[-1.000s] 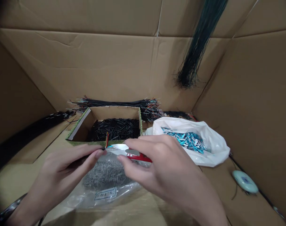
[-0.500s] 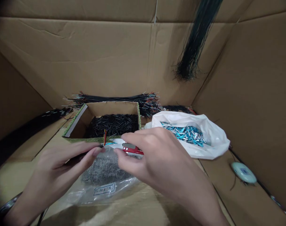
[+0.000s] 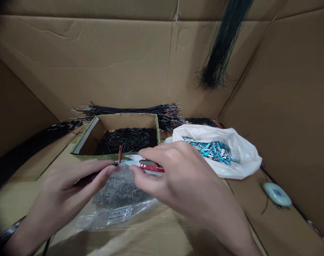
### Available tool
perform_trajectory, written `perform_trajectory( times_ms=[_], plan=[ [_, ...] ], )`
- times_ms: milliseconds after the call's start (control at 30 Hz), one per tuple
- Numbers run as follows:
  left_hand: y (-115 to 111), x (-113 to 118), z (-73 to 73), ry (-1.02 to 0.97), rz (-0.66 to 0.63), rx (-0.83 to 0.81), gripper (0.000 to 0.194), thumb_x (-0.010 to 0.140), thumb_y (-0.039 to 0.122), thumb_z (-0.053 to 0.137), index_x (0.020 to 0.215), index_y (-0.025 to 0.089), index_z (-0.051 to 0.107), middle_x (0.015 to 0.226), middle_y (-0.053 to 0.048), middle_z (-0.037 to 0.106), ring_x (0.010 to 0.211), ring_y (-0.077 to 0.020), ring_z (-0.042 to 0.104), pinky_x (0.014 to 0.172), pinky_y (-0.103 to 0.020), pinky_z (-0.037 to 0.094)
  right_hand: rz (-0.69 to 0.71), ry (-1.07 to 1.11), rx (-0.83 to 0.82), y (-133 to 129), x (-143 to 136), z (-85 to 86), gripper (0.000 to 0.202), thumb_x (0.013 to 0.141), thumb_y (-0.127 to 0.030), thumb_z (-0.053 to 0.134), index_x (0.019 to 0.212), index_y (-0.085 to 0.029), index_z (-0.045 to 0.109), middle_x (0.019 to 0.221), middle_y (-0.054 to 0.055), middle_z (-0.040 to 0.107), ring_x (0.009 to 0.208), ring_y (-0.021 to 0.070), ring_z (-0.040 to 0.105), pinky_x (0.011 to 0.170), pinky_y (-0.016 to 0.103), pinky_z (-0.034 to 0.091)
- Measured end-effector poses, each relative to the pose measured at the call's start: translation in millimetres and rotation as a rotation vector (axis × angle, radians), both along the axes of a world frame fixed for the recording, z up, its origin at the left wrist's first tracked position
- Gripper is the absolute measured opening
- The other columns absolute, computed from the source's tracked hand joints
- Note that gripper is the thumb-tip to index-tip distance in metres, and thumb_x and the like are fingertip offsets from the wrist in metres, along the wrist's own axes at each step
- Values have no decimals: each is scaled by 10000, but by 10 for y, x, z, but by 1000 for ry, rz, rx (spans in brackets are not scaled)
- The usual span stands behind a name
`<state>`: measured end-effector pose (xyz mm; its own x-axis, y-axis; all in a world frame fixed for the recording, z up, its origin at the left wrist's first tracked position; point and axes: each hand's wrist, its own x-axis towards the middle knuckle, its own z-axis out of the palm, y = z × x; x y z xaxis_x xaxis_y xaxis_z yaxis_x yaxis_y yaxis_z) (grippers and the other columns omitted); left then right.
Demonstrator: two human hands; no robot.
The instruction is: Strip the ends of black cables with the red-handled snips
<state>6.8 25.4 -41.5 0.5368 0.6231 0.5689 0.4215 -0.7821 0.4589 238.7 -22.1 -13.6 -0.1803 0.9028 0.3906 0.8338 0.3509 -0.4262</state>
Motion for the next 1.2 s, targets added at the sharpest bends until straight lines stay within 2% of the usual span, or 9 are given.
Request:
perform_trajectory(
  times_ms=[100, 367, 500, 600, 700, 767, 900, 1033, 1200],
  plan=[
    [-9, -9, -6, 12, 8, 0, 78, 934, 162, 681, 971, 181, 747, 857, 34, 778, 647, -70, 664, 688, -139, 521, 7, -14, -22, 3, 9, -6, 224, 874, -409, 696, 976, -234, 790, 767, 16, 689, 576, 143, 477, 569, 301, 355],
    [-2, -22, -13, 31, 18, -14, 99, 930, 161, 687, 992, 206, 750, 845, 46, 775, 605, -74, 638, 683, -151, 530, 68, 39, -18, 57, -16, 37, 162, 899, -358, 682, 890, -233, 784, 553, -42, 544, 537, 118, 418, 547, 285, 322],
    [-15, -15, 24, 9, 9, -85, 120, 941, 183, 676, 1001, 243, 760, 826, 69, 782, 585, -70, 640, 611, -136, 516, 109, 122, -134, 108, 14, 53, 207, 908, -383, 666, 834, -215, 761, 575, -45, 513, 557, 111, 409, 510, 264, 310],
    [-20, -13, 53, 1, 4, -137, 120, 946, 202, 667, 964, 251, 775, 830, 69, 797, 623, -77, 681, 583, -127, 512, 166, 202, -304, 167, 42, 50, 290, 937, -403, 619, 756, -208, 732, 598, -39, 474, 575, 115, 387, 485, 257, 286],
    [-4, -13, 73, -6, -9, -183, 126, 950, 227, 661, 943, 241, 787, 848, 47, 812, 675, -106, 725, 591, -141, 530, 194, 274, -442, 216, 63, 32, 296, 951, -416, 593, 807, -218, 760, 641, -28, 525, 590, 124, 398, 480, 256, 284],
    [11, -16, 79, -7, -15, -197, 127, 949, 241, 664, 942, 237, 791, 853, 39, 816, 686, -119, 735, 587, -150, 536, 204, 297, -465, 232, 73, 18, 280, 950, -410, 593, 849, -222, 774, 652, -23, 557, 586, 127, 411, 474, 254, 287],
    [32, -30, 72, 21, -40, -194, 133, 954, 230, 656, 962, 239, 789, 866, 37, 815, 687, -118, 733, 588, -153, 536, 214, 253, -400, 216, 64, 10, 239, 941, -357, 613, 838, -219, 779, 631, -31, 554, 567, 122, 427, 458, 253, 277],
    [34, -51, 57, 44, -21, -177, 136, 952, 210, 666, 1014, 253, 779, 936, 36, 813, 735, -102, 736, 652, -131, 542, 159, 165, -225, 157, 13, 13, 164, 918, -316, 663, 923, -215, 792, 619, -45, 596, 569, 115, 468, 501, 259, 320],
    [37, -56, 54, 52, -5, -157, 127, 937, 225, 691, 1028, 249, 775, 977, 31, 813, 779, -113, 748, 713, -139, 549, 121, 56, -21, 62, -47, -31, 179, 942, -345, 665, 979, -215, 781, 671, -16, 678, 599, 137, 554, 589, 286, 369]
  ],
)
